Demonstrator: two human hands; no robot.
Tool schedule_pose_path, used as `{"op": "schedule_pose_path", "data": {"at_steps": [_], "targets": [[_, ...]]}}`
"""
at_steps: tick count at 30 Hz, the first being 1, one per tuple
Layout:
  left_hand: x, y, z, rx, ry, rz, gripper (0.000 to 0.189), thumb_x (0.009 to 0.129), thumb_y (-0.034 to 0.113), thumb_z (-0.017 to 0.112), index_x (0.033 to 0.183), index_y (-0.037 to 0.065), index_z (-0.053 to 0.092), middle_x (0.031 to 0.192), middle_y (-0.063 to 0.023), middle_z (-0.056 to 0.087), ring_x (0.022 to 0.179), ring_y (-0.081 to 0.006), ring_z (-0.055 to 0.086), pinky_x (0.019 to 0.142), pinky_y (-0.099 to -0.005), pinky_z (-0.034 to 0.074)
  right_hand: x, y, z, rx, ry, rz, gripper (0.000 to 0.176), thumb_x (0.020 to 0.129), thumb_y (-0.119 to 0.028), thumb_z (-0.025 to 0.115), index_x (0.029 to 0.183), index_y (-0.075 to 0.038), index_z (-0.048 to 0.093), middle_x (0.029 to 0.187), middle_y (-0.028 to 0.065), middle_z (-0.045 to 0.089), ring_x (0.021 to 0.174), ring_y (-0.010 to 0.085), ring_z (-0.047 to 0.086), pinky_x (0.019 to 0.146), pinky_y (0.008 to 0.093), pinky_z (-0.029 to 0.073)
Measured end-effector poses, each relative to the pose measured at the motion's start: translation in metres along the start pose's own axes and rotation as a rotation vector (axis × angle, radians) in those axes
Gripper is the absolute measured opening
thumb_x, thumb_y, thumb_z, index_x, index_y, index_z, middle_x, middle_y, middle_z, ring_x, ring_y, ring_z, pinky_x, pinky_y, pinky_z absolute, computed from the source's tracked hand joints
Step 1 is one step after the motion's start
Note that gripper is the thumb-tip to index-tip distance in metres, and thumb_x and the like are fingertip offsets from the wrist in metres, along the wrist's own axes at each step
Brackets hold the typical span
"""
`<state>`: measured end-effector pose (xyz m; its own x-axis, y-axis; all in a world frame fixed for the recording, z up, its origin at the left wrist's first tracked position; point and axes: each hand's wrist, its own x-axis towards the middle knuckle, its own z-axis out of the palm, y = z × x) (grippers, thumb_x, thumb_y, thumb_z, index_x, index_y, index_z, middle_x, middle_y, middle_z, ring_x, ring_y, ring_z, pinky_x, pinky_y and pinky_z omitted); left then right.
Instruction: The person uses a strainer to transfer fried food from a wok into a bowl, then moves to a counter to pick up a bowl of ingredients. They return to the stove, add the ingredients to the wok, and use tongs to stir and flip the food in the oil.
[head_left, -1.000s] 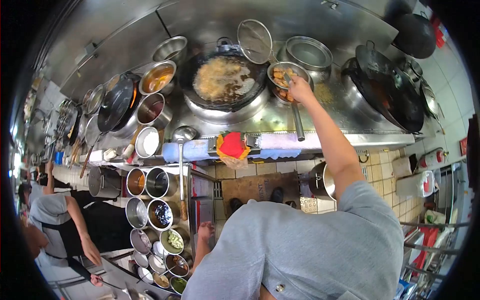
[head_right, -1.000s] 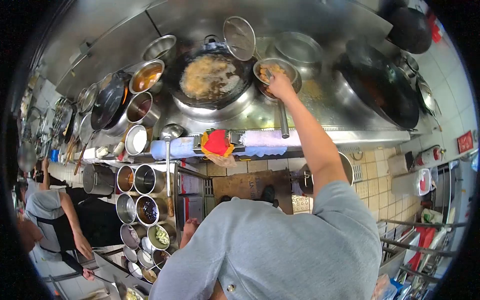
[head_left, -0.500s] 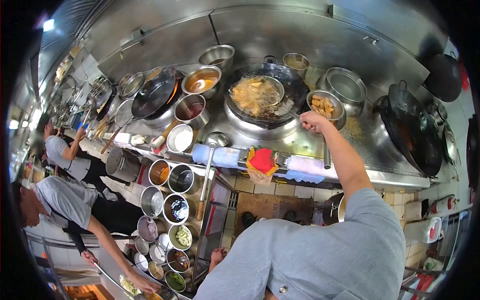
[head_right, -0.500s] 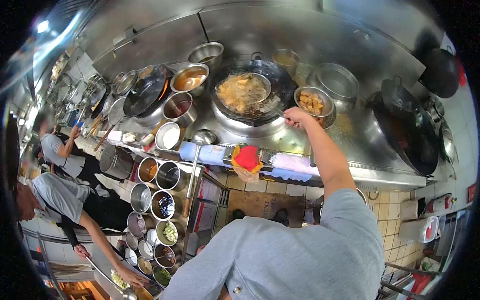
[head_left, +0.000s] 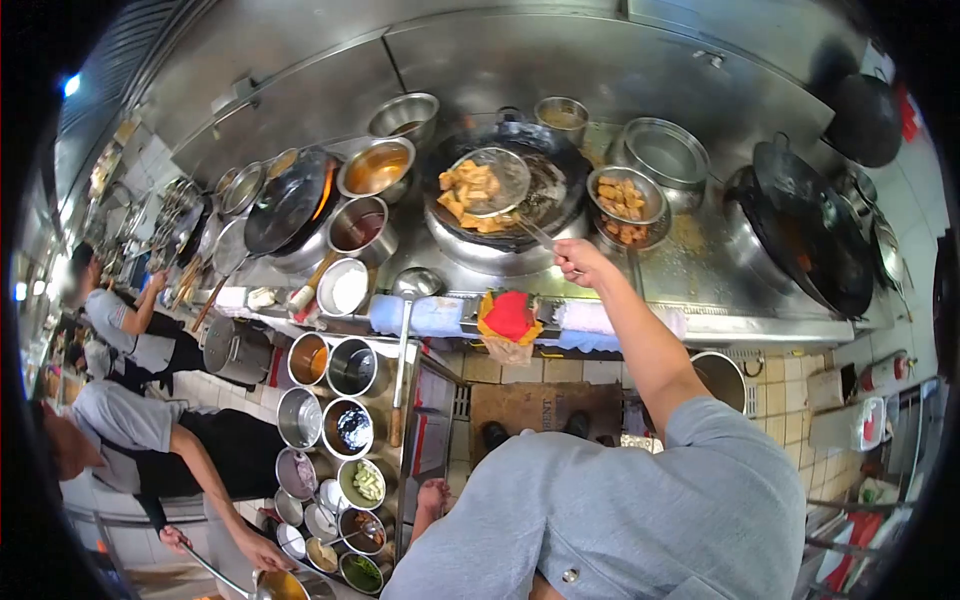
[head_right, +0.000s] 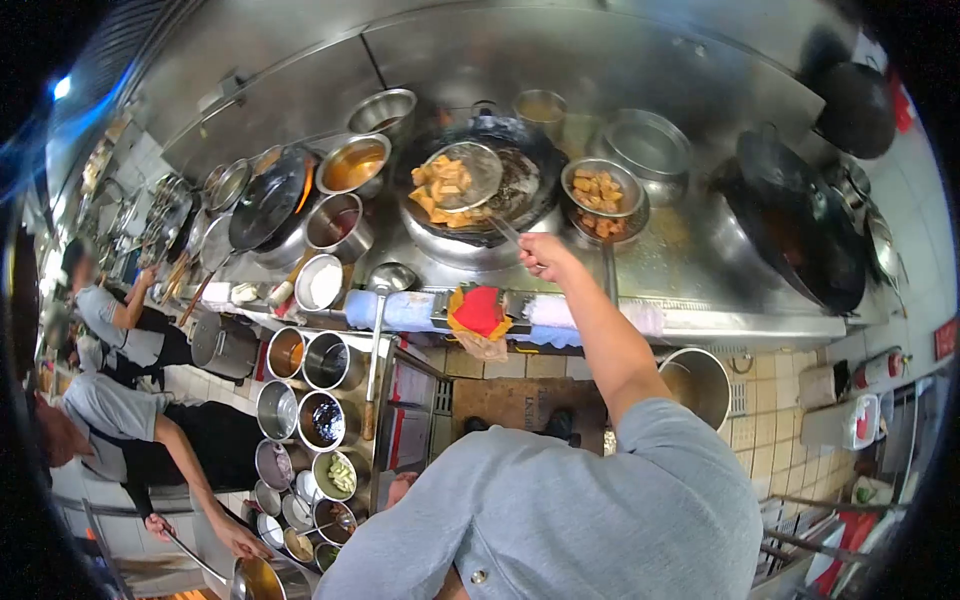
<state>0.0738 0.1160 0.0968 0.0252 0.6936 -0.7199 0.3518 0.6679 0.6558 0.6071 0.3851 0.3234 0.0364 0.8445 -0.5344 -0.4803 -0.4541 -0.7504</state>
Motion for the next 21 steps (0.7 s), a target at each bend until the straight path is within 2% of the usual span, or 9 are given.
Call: {"op": "schedule_pose_path", "data": {"at_steps": [3,6,7,9,11,14,15,19,21], "targets": [[0.048,-0.018,-0.005,-0.339,-0.116,-0.157,0.02,0.086,0.031,0.052,0.085,0.011,0.053,0.063,-0.0022,0.051,0.052,-0.0134,0.05,0.042,-0.0267,0.037,0.004,0.003,-0.003,0.103,-0.086,-0.015,0.005,0.089,-0.013,0.043,0.085,-0.013,0.042,0.06,-0.0021,0.041,0.038,0.0019,0.031,0.032,0.0166,0.02],[0.067,-0.002,0.0,-0.165,-0.159,-0.103,0.022,0.086,0.032,0.052,0.086,0.01,0.052,0.062,-0.0017,0.05,0.051,-0.0133,0.049,0.042,-0.0268,0.037,-0.003,0.005,-0.014,0.271,-0.198,0.045,0.006,0.088,-0.012,0.046,0.089,-0.016,0.042,0.06,-0.0014,0.043,0.038,0.0027,0.032,0.033,0.0177,0.019],[0.068,0.004,0.001,-0.158,-0.171,-0.097,0.022,0.086,0.032,0.052,0.086,0.01,0.052,0.062,-0.0017,0.05,0.051,-0.0133,0.049,0.042,-0.0268,0.037,-0.008,0.006,-0.016,0.337,-0.135,0.04,0.006,0.089,-0.013,0.044,0.095,-0.014,0.046,0.059,-0.0022,0.043,0.037,0.0022,0.031,0.033,0.0177,0.019],[0.044,0.041,0.009,0.048,-0.087,0.126,0.02,0.087,0.029,0.051,0.086,0.01,0.052,0.063,-0.0014,0.05,0.051,-0.0129,0.048,0.041,-0.0273,0.037,-0.025,0.003,-0.027,0.389,-0.165,0.024,0.008,0.09,-0.014,0.043,0.097,-0.012,0.048,0.059,-0.0028,0.042,0.037,0.0016,0.031,0.033,0.0175,0.019],[0.055,0.039,0.012,0.012,-0.11,0.077,0.018,0.087,0.028,0.051,0.087,0.009,0.051,0.063,-0.0015,0.051,0.051,-0.0127,0.048,0.04,-0.027,0.036,-0.051,-0.003,-0.037,0.427,-0.177,-0.04,0.017,0.092,-0.015,0.041,0.101,-0.005,0.051,0.058,-0.0042,0.042,0.037,0.0002,0.031,0.033,0.0163,0.02],[0.08,0.021,0.012,-0.098,-0.143,-0.089,0.014,0.087,0.023,0.051,0.091,0.009,0.05,0.065,-0.0016,0.052,0.051,-0.0119,0.048,0.038,-0.0261,0.034,-0.096,-0.012,-0.065,0.422,-0.181,-0.163,0.017,0.091,-0.016,0.041,0.1,-0.006,0.053,0.058,-0.0046,0.041,0.038,0.0001,0.032,0.033,0.0154,0.021],[0.081,0.018,0.01,-0.162,-0.189,-0.112,0.013,0.087,0.02,0.051,0.093,0.009,0.05,0.066,-0.0021,0.052,0.051,-0.0116,0.048,0.038,-0.025,0.034,-0.11,-0.012,-0.078,0.45,-0.107,-0.184,0.017,0.088,-0.015,0.05,0.104,-0.01,0.05,0.06,-0.0039,0.044,0.037,0.0,0.032,0.032,0.0152,0.022],[0.12,-0.025,-0.003,-0.114,-0.266,-0.013,0.02,0.087,0.027,0.05,0.09,0.008,0.054,0.069,-0.0059,0.057,0.053,-0.0164,0.051,0.041,-0.0285,0.039,-0.173,-0.022,-0.12,0.271,0.25,-0.337,0.028,0.087,-0.012,0.049,0.113,-0.008,0.04,0.062,0.0002,0.047,0.039,0.0029,0.034,0.032,0.0165,0.023],[0.122,-0.022,-0.013,0.397,-0.288,0.32,0.023,0.086,0.03,0.048,0.086,0.008,0.057,0.073,-0.0076,0.058,0.059,-0.0213,0.054,0.047,-0.0329,0.042,-0.192,-0.032,-0.125,0.113,0.415,-0.381,0.034,0.086,-0.009,0.048,0.118,-0.005,0.036,0.062,0.003,0.048,0.039,0.0053,0.035,0.032,0.0178,0.024]]}}
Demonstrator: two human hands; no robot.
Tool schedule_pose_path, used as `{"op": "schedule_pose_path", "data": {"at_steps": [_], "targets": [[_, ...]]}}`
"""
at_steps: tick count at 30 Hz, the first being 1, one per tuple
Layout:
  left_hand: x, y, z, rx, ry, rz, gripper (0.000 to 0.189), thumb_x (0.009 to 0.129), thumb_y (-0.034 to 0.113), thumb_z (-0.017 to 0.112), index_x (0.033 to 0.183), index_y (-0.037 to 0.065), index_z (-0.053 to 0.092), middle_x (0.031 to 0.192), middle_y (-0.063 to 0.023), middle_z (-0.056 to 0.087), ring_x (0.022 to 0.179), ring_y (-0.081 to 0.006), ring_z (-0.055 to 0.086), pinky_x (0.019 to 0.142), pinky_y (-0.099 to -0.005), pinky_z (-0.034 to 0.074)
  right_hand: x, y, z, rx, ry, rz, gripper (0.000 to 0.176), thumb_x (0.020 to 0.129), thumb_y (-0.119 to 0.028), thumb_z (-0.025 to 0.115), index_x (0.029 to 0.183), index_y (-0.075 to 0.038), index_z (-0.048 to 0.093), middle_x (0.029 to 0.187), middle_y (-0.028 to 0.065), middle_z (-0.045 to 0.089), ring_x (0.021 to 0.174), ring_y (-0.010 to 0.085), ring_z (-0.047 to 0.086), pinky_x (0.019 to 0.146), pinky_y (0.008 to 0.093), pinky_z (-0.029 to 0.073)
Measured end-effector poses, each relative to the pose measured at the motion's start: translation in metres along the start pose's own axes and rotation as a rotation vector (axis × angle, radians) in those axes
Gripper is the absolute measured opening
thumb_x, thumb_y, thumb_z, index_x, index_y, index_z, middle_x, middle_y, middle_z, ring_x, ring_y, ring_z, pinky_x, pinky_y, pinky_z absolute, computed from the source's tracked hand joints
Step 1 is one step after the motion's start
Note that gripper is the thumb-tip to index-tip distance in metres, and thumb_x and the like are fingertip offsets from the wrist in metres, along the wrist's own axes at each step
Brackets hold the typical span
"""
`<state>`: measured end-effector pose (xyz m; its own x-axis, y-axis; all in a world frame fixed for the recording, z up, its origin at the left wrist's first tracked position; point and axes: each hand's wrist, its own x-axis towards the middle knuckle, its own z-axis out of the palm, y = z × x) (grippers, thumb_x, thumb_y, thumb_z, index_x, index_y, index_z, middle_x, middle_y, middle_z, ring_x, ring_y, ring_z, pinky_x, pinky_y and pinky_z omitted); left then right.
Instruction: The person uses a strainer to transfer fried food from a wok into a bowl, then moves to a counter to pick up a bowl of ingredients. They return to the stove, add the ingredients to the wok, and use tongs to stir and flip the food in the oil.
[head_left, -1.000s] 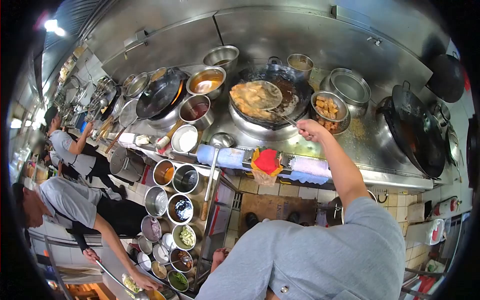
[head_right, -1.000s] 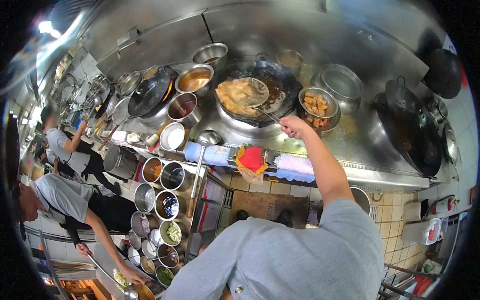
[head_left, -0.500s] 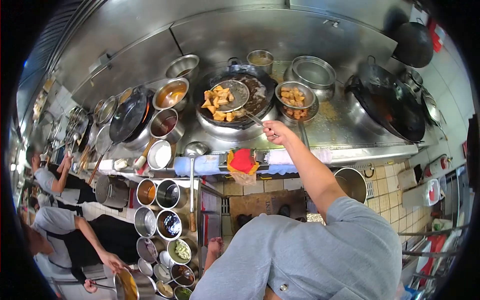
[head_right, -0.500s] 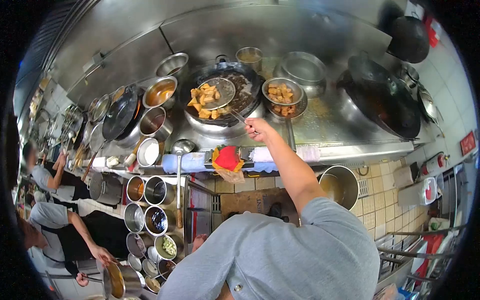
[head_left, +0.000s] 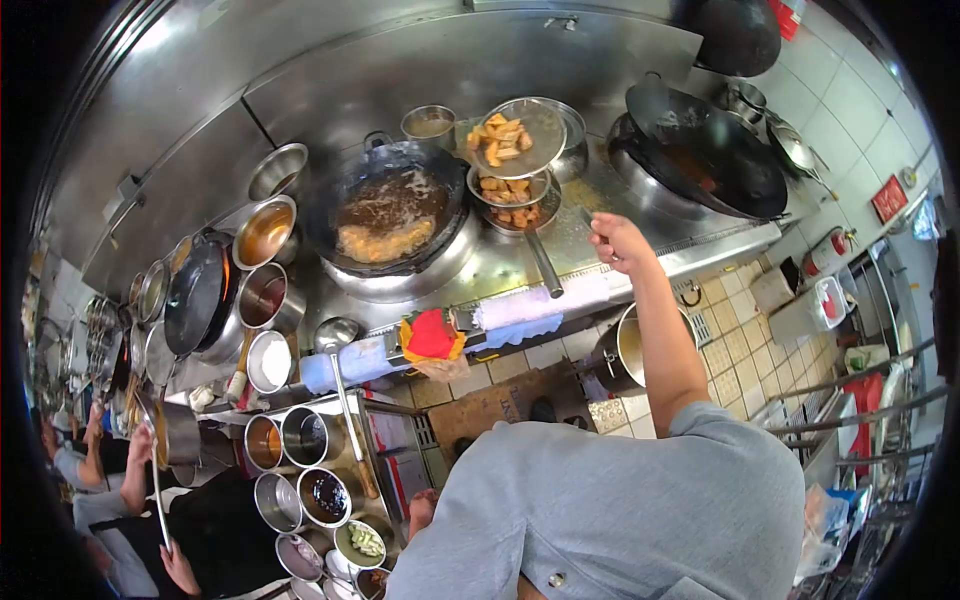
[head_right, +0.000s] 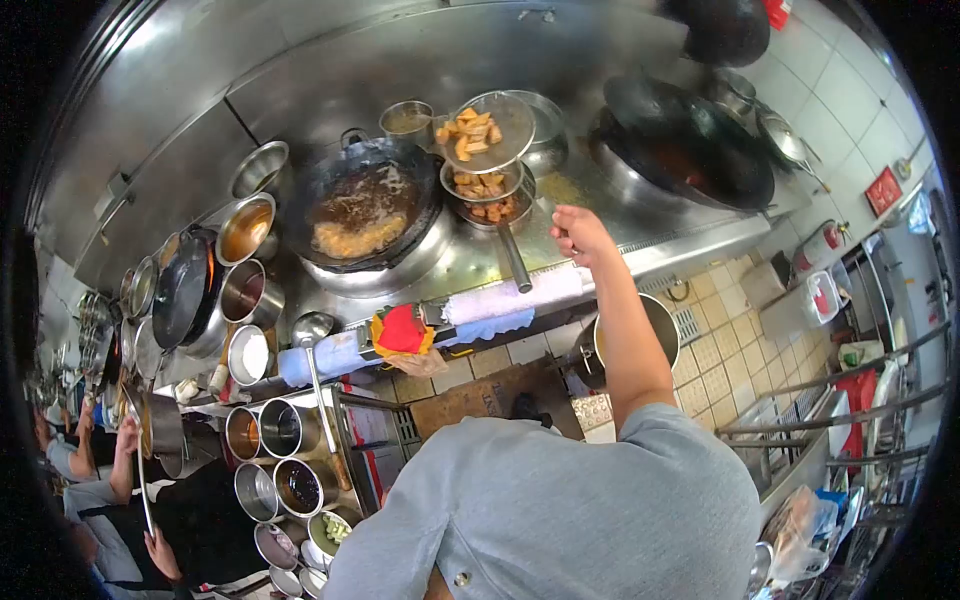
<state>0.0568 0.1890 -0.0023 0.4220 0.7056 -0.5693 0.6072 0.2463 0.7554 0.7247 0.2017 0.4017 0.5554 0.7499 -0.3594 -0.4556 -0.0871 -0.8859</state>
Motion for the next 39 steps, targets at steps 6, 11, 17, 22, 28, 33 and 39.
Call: {"op": "schedule_pose_path", "data": {"at_steps": [6,11,17,22,28,33,39], "targets": [[0.008,0.017,-0.02,0.846,-0.022,0.485,0.019,0.079,0.026,0.05,0.081,0.009,0.058,0.077,-0.0088,0.061,0.064,-0.028,0.056,0.054,-0.038,0.046,0.006,-0.004,-0.029,-0.435,0.15,-0.118,0.022,0.083,-0.009,0.047,0.102,-0.001,0.051,0.067,0.0105,0.054,0.04,0.0137,0.045,0.036,0.0267,0.035],[0.024,0.067,-0.043,0.77,0.083,0.676,0.013,0.081,0.02,0.05,0.078,0.008,0.055,0.07,-0.0067,0.058,0.047,-0.0201,0.051,0.04,-0.0325,0.04,0.027,0.01,-0.025,-1.142,0.503,-0.518,0.023,0.08,-0.011,0.046,0.098,0.001,0.056,0.083,0.0195,0.061,0.068,0.0273,0.062,0.065,0.0356,0.046],[0.014,0.099,-0.031,-0.411,0.087,-0.252,0.009,0.084,0.017,0.05,0.087,0.009,0.052,0.066,-0.0046,0.055,0.044,-0.0138,0.047,0.036,-0.0274,0.035,0.01,-0.021,0.009,-0.649,0.276,-0.278,0.026,0.084,-0.01,0.043,0.105,-0.001,0.053,0.066,0.0064,0.056,0.049,0.0128,0.05,0.043,0.0277,0.038],[0.011,0.02,-0.013,-0.5,0.053,-0.325,0.01,0.084,0.017,0.048,0.088,0.008,0.051,0.065,-0.0051,0.053,0.046,-0.0142,0.048,0.037,-0.0263,0.036,0.022,-0.037,0.044,-0.486,0.04,-0.263,0.023,0.086,-0.011,0.043,0.104,-0.001,0.052,0.072,0.0023,0.054,0.05,0.0071,0.045,0.043,0.0229,0.038],[-0.052,0.073,0.002,-0.72,0.296,-0.427,0.013,0.085,0.02,0.048,0.092,0.009,0.051,0.07,-0.0054,0.054,0.058,-0.0145,0.051,0.043,-0.0287,0.04,0.068,-0.065,0.073,-0.679,-0.102,-0.248,0.027,0.089,-0.013,0.042,0.112,-0.001,0.048,0.077,0.0048,0.057,0.05,0.0066,0.043,0.041,0.0201,0.037],[-0.07,0.047,0.0,-0.331,0.213,-0.339,0.017,0.086,0.026,0.049,0.093,0.011,0.051,0.071,-0.0044,0.053,0.059,-0.0145,0.051,0.043,-0.0283,0.039,0.099,-0.103,0.086,-0.796,-0.185,-0.16,0.033,0.088,-0.013,0.045,0.12,-0.003,0.044,0.078,0.0053,0.058,0.045,0.004,0.04,0.035,0.0165,0.032],[-0.1,0.063,0.024,-0.376,0.238,-0.319,0.02,0.088,0.03,0.046,0.093,0.011,0.05,0.069,-0.0027,0.051,0.049,-0.0129,0.047,0.035,-0.0238,0.032,0.117,-0.106,0.105,-0.864,-0.196,-0.102,0.033,0.088,-0.013,0.045,0.12,-0.004,0.044,0.078,0.0055,0.06,0.045,0.0033,0.04,0.035,0.0176,0.031]]}}
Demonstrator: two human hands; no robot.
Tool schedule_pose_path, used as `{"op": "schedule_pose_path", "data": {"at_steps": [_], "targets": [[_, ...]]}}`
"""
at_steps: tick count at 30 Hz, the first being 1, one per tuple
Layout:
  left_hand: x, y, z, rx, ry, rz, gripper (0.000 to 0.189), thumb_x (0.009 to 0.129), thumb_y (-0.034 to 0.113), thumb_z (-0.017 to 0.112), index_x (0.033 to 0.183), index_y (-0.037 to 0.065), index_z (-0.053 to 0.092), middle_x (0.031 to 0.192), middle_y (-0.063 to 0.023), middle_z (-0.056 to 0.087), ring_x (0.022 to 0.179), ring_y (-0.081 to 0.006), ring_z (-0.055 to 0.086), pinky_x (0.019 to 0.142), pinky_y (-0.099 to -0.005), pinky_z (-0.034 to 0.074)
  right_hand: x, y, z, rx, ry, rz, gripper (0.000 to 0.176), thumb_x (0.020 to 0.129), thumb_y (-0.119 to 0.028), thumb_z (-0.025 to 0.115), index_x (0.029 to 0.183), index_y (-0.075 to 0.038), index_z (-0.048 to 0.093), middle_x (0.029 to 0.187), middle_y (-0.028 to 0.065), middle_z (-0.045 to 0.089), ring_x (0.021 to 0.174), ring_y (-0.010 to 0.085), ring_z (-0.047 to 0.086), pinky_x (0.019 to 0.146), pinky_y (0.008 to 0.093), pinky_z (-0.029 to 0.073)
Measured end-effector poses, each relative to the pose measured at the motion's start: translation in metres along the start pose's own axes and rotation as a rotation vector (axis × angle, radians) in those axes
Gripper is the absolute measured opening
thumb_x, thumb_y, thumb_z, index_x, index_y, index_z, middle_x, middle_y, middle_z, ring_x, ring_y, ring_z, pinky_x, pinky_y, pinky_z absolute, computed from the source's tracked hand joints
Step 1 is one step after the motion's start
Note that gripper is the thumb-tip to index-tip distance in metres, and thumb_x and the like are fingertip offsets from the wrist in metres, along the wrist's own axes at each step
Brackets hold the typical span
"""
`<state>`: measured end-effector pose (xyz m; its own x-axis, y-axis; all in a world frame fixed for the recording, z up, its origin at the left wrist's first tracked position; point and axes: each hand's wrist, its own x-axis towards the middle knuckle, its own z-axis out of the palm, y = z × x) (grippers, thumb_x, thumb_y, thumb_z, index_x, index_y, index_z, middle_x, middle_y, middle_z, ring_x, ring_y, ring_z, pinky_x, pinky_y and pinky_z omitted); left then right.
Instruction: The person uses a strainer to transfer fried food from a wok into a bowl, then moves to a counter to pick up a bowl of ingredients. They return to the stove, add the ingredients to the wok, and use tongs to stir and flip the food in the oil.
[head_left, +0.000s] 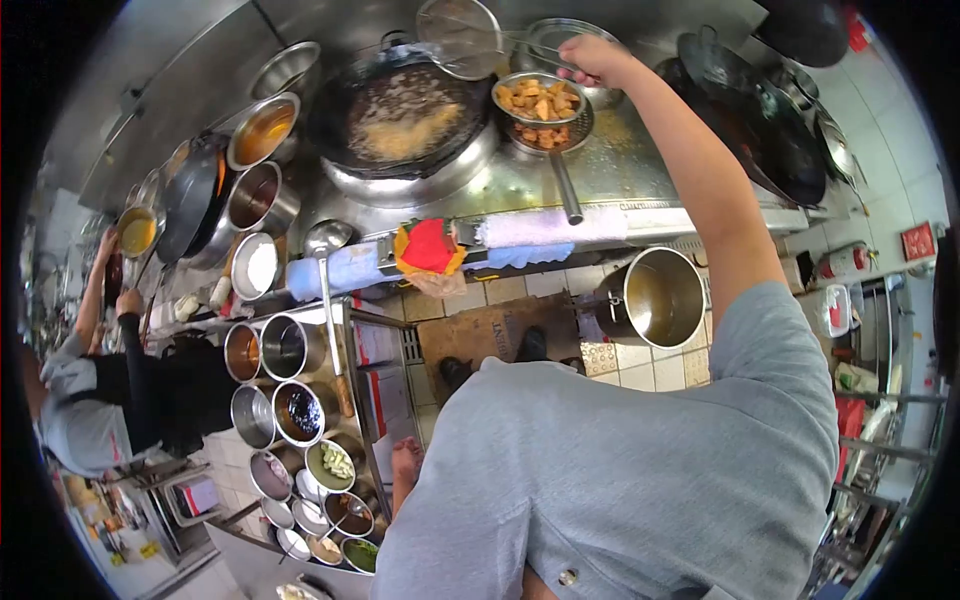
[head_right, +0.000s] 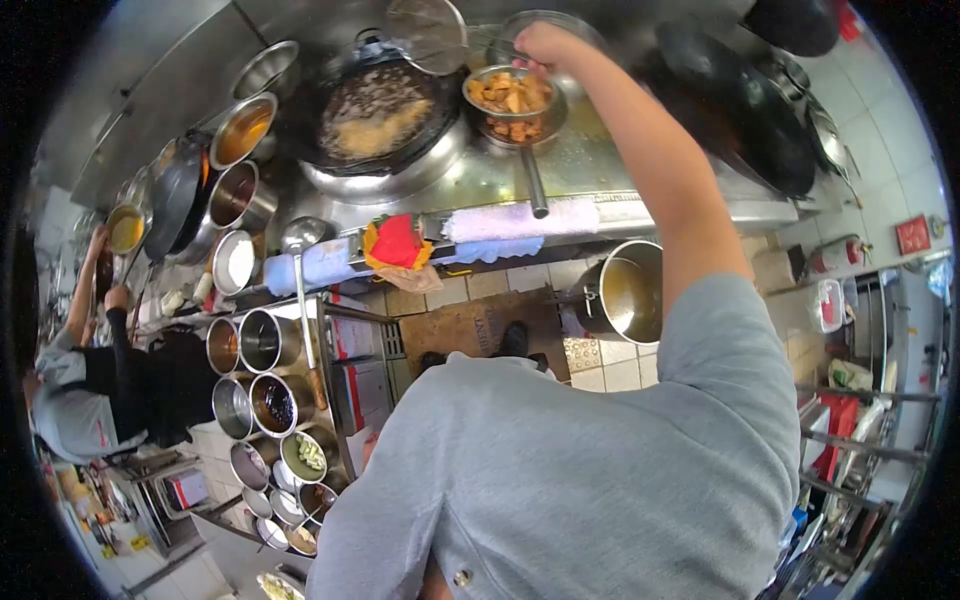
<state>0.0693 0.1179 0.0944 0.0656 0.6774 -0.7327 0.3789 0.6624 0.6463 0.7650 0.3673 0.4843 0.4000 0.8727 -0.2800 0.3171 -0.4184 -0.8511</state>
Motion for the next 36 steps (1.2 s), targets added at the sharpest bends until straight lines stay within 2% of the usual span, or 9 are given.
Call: {"op": "schedule_pose_path", "data": {"at_steps": [9,11,20,24,26,32,33,34,36], "targets": [[-0.003,-0.009,0.005,-0.145,-0.019,0.024,0.012,0.087,0.02,0.046,0.093,0.01,0.048,0.068,-0.0024,0.05,0.049,-0.0101,0.046,0.035,-0.0222,0.031,0.026,0.038,0.047,-0.139,-0.095,0.089,0.015,0.086,-0.011,0.043,0.1,-0.01,0.05,0.068,0.0028,0.055,0.043,0.0036,0.039,0.034,0.0188,0.03],[-0.01,0.005,0.006,-0.288,0.061,-0.129,0.012,0.086,0.021,0.048,0.093,0.011,0.047,0.069,-0.0024,0.051,0.05,-0.0106,0.047,0.036,-0.0229,0.032,0.013,0.042,0.061,-0.012,-0.138,0.198,0.009,0.087,-0.012,0.043,0.094,-0.011,0.05,0.063,0.0001,0.05,0.043,0.0034,0.039,0.034,0.0183,0.029],[-0.025,-0.015,-0.005,-0.13,0.07,0.02,0.015,0.086,0.023,0.049,0.093,0.01,0.048,0.073,-0.0034,0.054,0.055,-0.0128,0.052,0.043,-0.0248,0.038,0.009,0.071,0.087,0.216,-0.545,0.24,0.01,0.089,-0.016,0.044,0.097,-0.014,0.048,0.058,-0.0046,0.043,0.039,-0.0006,0.033,0.033,0.0146,0.023],[-0.045,0.005,0.0,-0.014,0.129,-0.152,0.016,0.086,0.023,0.048,0.092,0.009,0.049,0.072,-0.0032,0.054,0.054,-0.0122,0.052,0.041,-0.0244,0.038,0.007,0.083,0.13,0.311,-0.581,0.229,0.013,0.09,-0.018,0.043,0.098,-0.012,0.052,0.058,-0.0066,0.042,0.038,-0.001,0.03,0.033,0.0136,0.021],[-0.042,-0.003,-0.003,-0.166,0.145,-0.193,0.017,0.087,0.024,0.048,0.093,0.008,0.051,0.072,-0.0027,0.053,0.055,-0.0118,0.051,0.039,-0.0245,0.037,-0.001,0.083,0.132,0.353,-0.575,0.23,0.016,0.09,-0.019,0.043,0.101,-0.012,0.053,0.057,-0.0074,0.04,0.038,-0.001,0.029,0.033,0.014,0.02],[-0.049,0.011,0.011,-0.199,0.075,-0.089,0.015,0.087,0.026,0.048,0.09,0.011,0.05,0.071,-0.0021,0.051,0.054,-0.0111,0.048,0.037,-0.0237,0.035,-0.01,0.086,0.116,0.331,-0.555,0.249,0.019,0.091,-0.019,0.043,0.104,-0.01,0.053,0.055,-0.0083,0.039,0.038,-0.0011,0.03,0.034,0.0135,0.021],[-0.038,0.001,0.008,-0.609,0.003,-0.168,0.015,0.086,0.026,0.048,0.086,0.011,0.048,0.07,-0.0016,0.049,0.052,-0.0107,0.046,0.037,-0.0231,0.033,-0.009,0.087,0.105,0.379,-0.623,0.236,0.018,0.09,-0.02,0.044,0.102,-0.011,0.053,0.055,-0.008,0.04,0.038,-0.0008,0.03,0.033,0.0141,0.02],[-0.033,-0.003,0.006,-0.61,0.0,-0.164,0.015,0.086,0.026,0.048,0.086,0.011,0.048,0.07,-0.0016,0.049,0.052,-0.0107,0.046,0.037,-0.0231,0.033,-0.006,0.088,0.106,0.377,-0.621,0.233,0.018,0.09,-0.02,0.044,0.102,-0.011,0.053,0.055,-0.008,0.04,0.038,-0.0008,0.03,0.033,0.0141,0.02],[-0.032,-0.001,0.012,-0.179,0.046,-0.023,0.014,0.086,0.026,0.049,0.084,0.012,0.047,0.069,-0.0009,0.048,0.052,-0.0104,0.045,0.037,-0.0226,0.03,-0.013,0.078,0.112,0.281,-0.45,0.215,0.018,0.091,-0.02,0.042,0.099,-0.009,0.054,0.054,-0.0075,0.041,0.036,-0.0006,0.029,0.032,0.0141,0.019]]}}
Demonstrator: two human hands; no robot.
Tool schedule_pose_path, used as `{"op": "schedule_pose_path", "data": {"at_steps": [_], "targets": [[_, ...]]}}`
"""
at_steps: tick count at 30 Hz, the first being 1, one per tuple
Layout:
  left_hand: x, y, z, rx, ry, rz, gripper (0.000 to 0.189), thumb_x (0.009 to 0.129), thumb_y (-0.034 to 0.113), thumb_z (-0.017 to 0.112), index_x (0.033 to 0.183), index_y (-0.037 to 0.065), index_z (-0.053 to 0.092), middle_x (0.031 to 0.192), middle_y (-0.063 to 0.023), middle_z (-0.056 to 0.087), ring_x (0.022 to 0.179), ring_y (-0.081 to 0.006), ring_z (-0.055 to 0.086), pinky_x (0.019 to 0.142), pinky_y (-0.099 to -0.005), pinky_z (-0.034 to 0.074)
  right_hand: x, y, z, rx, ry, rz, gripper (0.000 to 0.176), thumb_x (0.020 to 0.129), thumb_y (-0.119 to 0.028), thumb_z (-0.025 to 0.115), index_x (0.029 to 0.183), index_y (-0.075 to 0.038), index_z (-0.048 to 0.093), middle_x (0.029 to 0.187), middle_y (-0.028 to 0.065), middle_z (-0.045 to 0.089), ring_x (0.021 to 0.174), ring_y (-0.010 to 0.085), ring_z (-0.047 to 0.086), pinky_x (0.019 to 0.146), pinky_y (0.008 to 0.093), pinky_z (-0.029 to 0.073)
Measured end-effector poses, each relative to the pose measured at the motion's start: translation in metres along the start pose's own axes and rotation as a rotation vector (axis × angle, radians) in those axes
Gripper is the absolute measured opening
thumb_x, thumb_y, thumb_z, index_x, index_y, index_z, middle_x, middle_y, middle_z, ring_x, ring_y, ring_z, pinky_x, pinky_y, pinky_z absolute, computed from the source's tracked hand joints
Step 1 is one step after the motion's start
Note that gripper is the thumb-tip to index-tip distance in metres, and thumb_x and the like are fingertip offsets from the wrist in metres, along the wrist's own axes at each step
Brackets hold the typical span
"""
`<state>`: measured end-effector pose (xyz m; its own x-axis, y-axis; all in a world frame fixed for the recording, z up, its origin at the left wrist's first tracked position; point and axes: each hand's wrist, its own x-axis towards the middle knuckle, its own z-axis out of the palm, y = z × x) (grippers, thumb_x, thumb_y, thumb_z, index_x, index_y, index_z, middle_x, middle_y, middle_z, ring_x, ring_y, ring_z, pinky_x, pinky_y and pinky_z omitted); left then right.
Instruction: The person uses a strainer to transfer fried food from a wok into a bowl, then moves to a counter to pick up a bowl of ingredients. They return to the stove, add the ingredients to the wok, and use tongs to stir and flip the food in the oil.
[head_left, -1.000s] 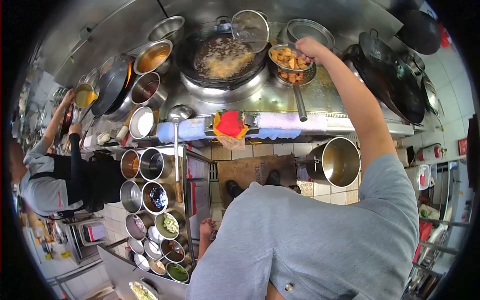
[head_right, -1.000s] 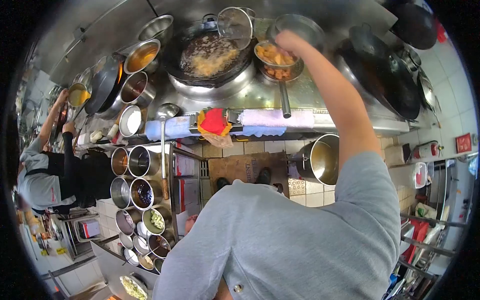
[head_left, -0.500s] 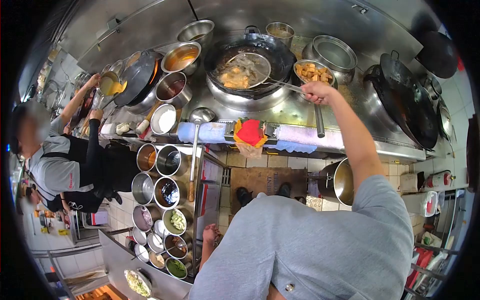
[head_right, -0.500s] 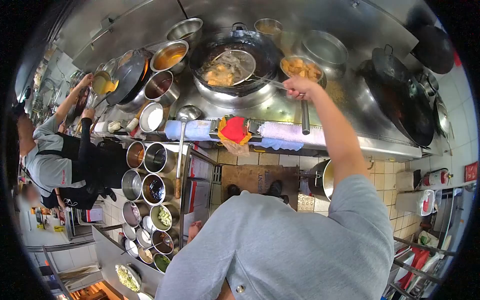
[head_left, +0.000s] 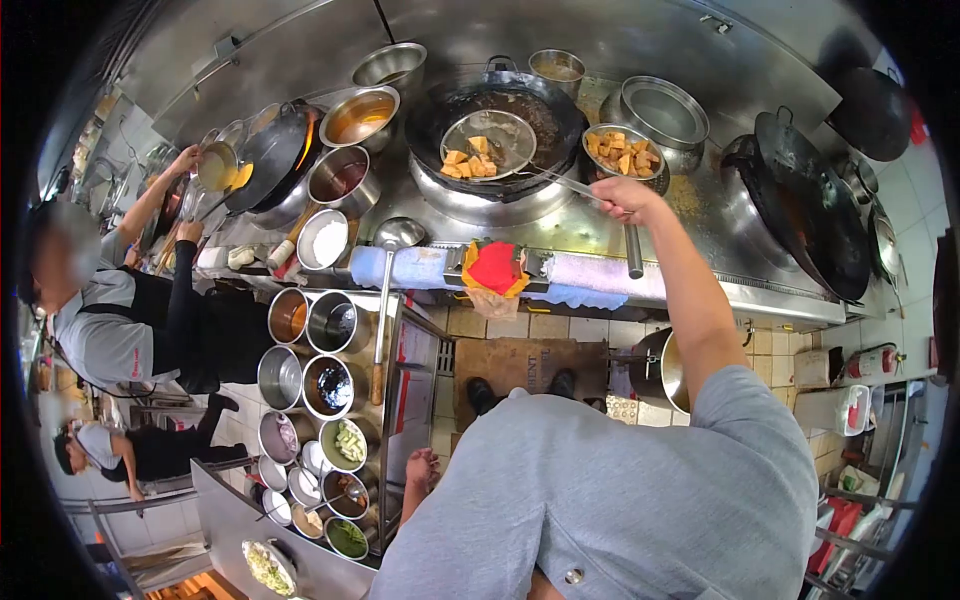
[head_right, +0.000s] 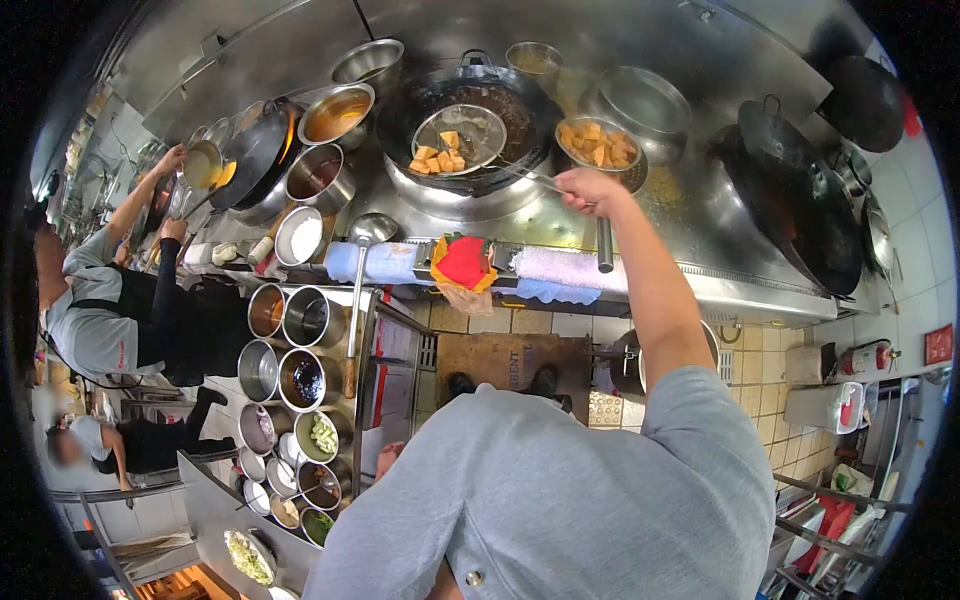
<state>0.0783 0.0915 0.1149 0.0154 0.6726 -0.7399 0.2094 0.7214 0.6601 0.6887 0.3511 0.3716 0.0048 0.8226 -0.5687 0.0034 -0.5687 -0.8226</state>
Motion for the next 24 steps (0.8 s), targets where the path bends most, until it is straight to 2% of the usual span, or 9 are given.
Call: {"op": "schedule_pose_path", "data": {"at_steps": [4,6,8,10,11,18,20,23,24], "targets": [[-0.005,0.021,-0.004,0.016,-0.002,-0.042,0.016,0.085,0.03,0.051,0.081,0.015,0.047,0.065,-0.0002,0.046,0.05,-0.0099,0.044,0.035,-0.0226,0.027,-0.001,-0.011,-0.02,0.01,-0.136,0.033,0.011,0.09,-0.02,0.044,0.087,-0.012,0.051,0.054,-0.0067,0.042,0.036,-0.0011,0.03,0.031,0.0152,0.02],[0.008,0.014,-0.011,-0.056,-0.087,0.124,0.02,0.083,0.034,0.054,0.077,0.017,0.046,0.062,0.001,0.043,0.047,-0.01,0.041,0.034,-0.0234,0.026,0.002,-0.017,-0.022,-0.063,-0.081,0.07,0.012,0.089,-0.02,0.045,0.081,-0.013,0.048,0.054,-0.0062,0.042,0.036,-0.0007,0.031,0.031,0.0159,0.02],[0.014,0.005,-0.011,-0.249,-0.172,0.183,0.023,0.083,0.035,0.055,0.075,0.017,0.044,0.059,0.002,0.041,0.045,-0.0102,0.039,0.033,-0.0247,0.026,0.018,-0.005,0.004,-0.003,-0.12,0.011,0.011,0.09,-0.02,0.044,0.082,-0.012,0.048,0.053,-0.0062,0.041,0.036,0.0,0.03,0.031,0.0162,0.02],[0.02,0.01,-0.02,-0.024,-0.115,0.061,0.018,0.085,0.032,0.052,0.079,0.015,0.047,0.061,0.0009,0.045,0.045,-0.0113,0.043,0.034,-0.0255,0.03,0.017,-0.004,0.02,-0.039,-0.089,0.021,0.009,0.089,-0.019,0.045,0.088,-0.012,0.05,0.053,-0.0058,0.04,0.036,0.0007,0.029,0.031,0.0163,0.019],[0.076,-0.053,-0.039,0.011,-0.027,-0.024,0.017,0.086,0.029,0.05,0.088,0.013,0.05,0.068,-0.0011,0.052,0.051,-0.0125,0.049,0.037,-0.0268,0.036,0.017,0.002,0.013,0.038,-0.093,0.007,0.008,0.089,-0.019,0.046,0.088,-0.012,0.049,0.053,-0.0056,0.039,0.036,0.0008,0.029,0.031,0.0164,0.019],[0.047,0.002,-0.026,-0.065,-0.03,0.124,0.01,0.087,0.018,0.049,0.093,0.01,0.049,0.071,-0.0004,0.053,0.058,-0.0128,0.051,0.047,-0.0284,0.043,0.008,0.007,0.015,0.124,-0.118,-0.005,0.011,0.088,-0.018,0.047,0.096,-0.011,0.051,0.054,-0.0048,0.039,0.036,0.0019,0.028,0.032,0.0166,0.018],[0.052,-0.002,-0.027,-0.169,-0.048,0.031,0.006,0.087,0.014,0.05,0.092,0.01,0.049,0.069,0.0,0.052,0.056,-0.0129,0.05,0.047,-0.0267,0.042,0.014,0.01,0.022,0.104,-0.111,-0.003,0.014,0.089,-0.018,0.046,0.098,-0.01,0.053,0.053,-0.005,0.039,0.036,0.0017,0.028,0.032,0.0166,0.018],[0.041,-0.001,-0.03,0.003,-0.115,0.142,0.009,0.087,0.017,0.051,0.093,0.011,0.048,0.069,0.0,0.052,0.056,-0.0126,0.05,0.047,-0.0254,0.041,0.026,0.014,0.049,0.17,-0.094,0.001,0.018,0.089,-0.019,0.046,0.1,-0.008,0.055,0.053,-0.0054,0.039,0.035,0.0017,0.027,0.032,0.017,0.018],[0.024,0.014,-0.023,0.085,-0.01,0.036,0.011,0.087,0.019,0.051,0.094,0.012,0.048,0.07,-0.0003,0.052,0.056,-0.0123,0.05,0.046,-0.0249,0.041,0.023,0.015,0.045,0.176,-0.099,-0.004,0.018,0.089,-0.019,0.046,0.1,-0.008,0.055,0.053,-0.0054,0.039,0.035,0.0017,0.027,0.032,0.017,0.018]]}}
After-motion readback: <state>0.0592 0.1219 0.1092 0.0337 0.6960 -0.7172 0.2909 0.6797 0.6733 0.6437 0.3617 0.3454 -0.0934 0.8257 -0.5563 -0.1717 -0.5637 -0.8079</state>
